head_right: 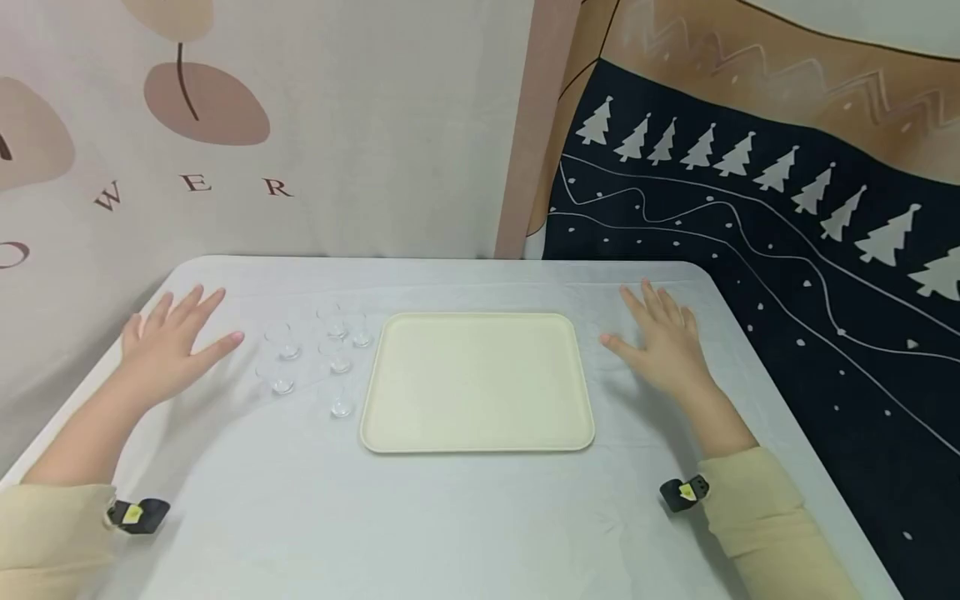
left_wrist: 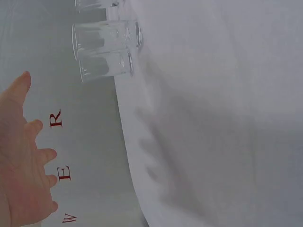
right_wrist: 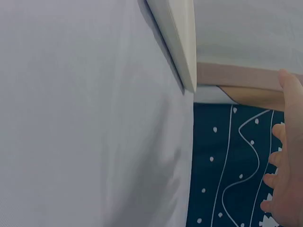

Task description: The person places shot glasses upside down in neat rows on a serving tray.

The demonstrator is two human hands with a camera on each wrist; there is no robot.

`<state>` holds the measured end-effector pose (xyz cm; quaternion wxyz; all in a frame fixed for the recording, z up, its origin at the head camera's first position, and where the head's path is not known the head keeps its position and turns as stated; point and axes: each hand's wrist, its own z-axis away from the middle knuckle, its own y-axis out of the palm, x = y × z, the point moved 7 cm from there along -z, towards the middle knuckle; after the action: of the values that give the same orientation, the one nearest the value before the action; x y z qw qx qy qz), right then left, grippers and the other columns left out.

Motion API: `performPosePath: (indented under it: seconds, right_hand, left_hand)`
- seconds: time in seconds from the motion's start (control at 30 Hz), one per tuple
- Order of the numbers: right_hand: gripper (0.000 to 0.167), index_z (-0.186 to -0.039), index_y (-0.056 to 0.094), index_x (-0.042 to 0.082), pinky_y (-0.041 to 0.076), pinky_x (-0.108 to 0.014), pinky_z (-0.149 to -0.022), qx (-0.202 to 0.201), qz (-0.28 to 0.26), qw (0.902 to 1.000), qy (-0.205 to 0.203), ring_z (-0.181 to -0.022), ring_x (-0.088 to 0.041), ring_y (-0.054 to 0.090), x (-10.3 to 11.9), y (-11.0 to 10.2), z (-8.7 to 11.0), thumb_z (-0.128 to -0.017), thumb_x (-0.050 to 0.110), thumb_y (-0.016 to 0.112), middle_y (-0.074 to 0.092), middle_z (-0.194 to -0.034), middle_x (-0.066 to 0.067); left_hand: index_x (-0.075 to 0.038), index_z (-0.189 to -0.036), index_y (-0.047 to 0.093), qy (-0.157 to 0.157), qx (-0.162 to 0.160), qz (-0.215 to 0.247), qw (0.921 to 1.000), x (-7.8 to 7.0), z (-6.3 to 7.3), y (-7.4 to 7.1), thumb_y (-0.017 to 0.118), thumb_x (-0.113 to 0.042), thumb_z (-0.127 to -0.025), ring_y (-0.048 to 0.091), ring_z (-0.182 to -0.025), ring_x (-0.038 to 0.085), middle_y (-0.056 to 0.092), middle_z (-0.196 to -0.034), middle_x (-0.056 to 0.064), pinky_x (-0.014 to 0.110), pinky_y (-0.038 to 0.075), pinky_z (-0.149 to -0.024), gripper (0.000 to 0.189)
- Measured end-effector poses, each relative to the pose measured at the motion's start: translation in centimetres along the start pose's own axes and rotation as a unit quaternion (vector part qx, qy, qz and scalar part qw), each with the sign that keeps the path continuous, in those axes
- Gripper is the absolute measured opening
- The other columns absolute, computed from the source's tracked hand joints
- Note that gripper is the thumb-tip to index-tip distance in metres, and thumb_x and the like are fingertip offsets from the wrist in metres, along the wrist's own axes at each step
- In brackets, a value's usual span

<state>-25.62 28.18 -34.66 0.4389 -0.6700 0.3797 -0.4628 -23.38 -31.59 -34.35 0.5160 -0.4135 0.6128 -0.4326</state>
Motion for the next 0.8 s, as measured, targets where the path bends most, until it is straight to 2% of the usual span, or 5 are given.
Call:
performPosePath:
  seconds: [0.2, 0.37, 0.53, 0.8]
  right_hand:
    - [0.078, -0.153, 0.022, 0.013, 0.003, -0.064, -0.107, -0.009, -0.036, 0.9991, -0.023, -0.143, -0.038, 0.005, 1.3, 1.3, 0.3, -0.093, 0.051, 0.055, 0.010, -0.157, -0.021]
    - [0.074, -0.151, 0.027, 0.012, 0.011, -0.067, -0.104, -0.022, -0.062, 0.9969, -0.045, -0.140, -0.043, 0.014, 1.9, 2.3, 0.6, -0.093, 0.044, 0.060, 0.017, -0.154, -0.023]
    - [0.072, -0.151, 0.029, 0.011, 0.012, -0.069, -0.102, -0.012, -0.093, 0.9943, -0.051, -0.138, -0.045, 0.017, 2.2, 3.2, 0.7, -0.093, 0.039, 0.061, 0.019, -0.155, -0.022]
    - [0.069, -0.151, 0.029, 0.011, 0.011, -0.072, -0.100, 0.023, -0.143, 0.9879, -0.055, -0.136, -0.049, 0.018, 1.8, 4.6, 0.5, -0.094, 0.036, 0.061, 0.022, -0.154, -0.022]
  left_hand:
    - [-0.012, -0.154, 0.013, 0.006, -0.023, 0.039, 0.9990, -0.9, 0.8, 0.0, 0.047, -0.052, -0.096, -0.005, -0.140, 0.046, 0.011, -0.155, 0.024, 0.070, -0.006, -0.100, 0.079]
    - [-0.010, -0.154, 0.015, 0.020, -0.043, 0.071, 0.9963, -1.8, 1.3, 0.2, 0.050, -0.047, -0.096, 0.003, -0.140, 0.046, 0.017, -0.154, 0.025, 0.072, -0.001, -0.099, 0.077]
    - [-0.007, -0.152, 0.020, 0.026, -0.064, 0.108, 0.9917, -2.3, 1.9, 0.4, 0.054, -0.041, -0.096, 0.013, -0.138, 0.048, 0.024, -0.151, 0.026, 0.074, 0.005, -0.097, 0.073]
    - [-0.006, -0.152, 0.022, 0.006, -0.051, 0.171, 0.9840, -2.4, 3.0, 1.7, 0.056, -0.037, -0.097, 0.021, -0.132, 0.055, 0.029, -0.146, 0.032, 0.074, 0.011, -0.097, 0.071]
